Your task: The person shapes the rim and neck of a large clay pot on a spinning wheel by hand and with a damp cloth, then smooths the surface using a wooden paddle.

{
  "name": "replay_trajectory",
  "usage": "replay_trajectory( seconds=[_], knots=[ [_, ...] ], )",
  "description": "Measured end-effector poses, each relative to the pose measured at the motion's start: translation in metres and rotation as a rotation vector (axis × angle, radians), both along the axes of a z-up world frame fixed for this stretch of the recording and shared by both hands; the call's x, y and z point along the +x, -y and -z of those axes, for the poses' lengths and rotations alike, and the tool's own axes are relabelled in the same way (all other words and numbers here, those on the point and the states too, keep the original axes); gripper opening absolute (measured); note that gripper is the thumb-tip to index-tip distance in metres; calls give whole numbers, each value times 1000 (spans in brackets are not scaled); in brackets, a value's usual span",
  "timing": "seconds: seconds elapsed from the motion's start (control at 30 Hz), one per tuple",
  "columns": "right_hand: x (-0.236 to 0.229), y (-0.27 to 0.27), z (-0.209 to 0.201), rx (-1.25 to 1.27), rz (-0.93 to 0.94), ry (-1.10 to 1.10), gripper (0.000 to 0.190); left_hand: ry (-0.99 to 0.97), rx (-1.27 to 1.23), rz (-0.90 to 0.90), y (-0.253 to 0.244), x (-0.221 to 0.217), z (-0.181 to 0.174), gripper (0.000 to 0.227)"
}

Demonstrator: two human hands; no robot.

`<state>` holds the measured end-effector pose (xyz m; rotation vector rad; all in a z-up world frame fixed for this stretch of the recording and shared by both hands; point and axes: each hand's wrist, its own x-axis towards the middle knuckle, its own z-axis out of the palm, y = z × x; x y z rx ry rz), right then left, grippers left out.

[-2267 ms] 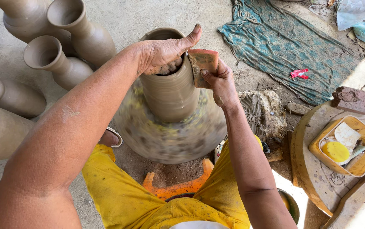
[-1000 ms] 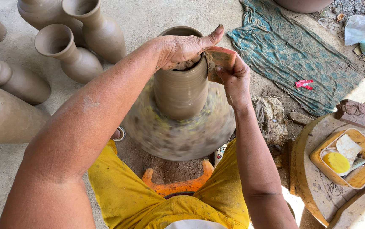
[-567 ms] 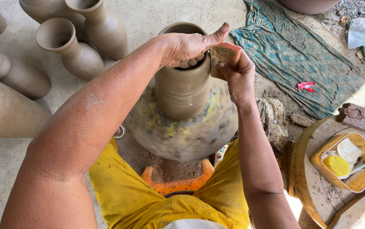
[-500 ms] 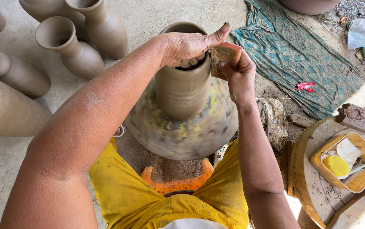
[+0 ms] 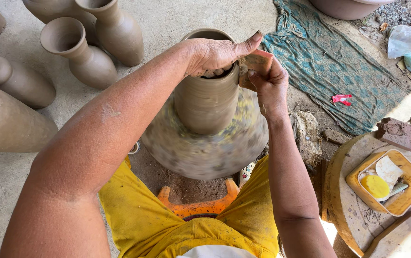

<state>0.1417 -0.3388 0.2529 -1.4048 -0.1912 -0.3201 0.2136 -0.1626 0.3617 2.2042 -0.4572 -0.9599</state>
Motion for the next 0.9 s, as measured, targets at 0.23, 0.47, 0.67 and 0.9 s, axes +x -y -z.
replay_trajectory(
  seconds=[0.23,0.47,0.67,0.9],
  knots=[
    [0,3,2,6,25,-2,38,78,22,21,9,-7,-3,138],
    [2,2,2,-37,23,53,38,55,10,19,10,-3,0,135],
    [6,-1,3,-44,30,32,39,68,1,29,9,-3,0,130],
    [8,-3,8,-66,27,77,43,61,-3,11,7,-1,3,134]
  ],
)
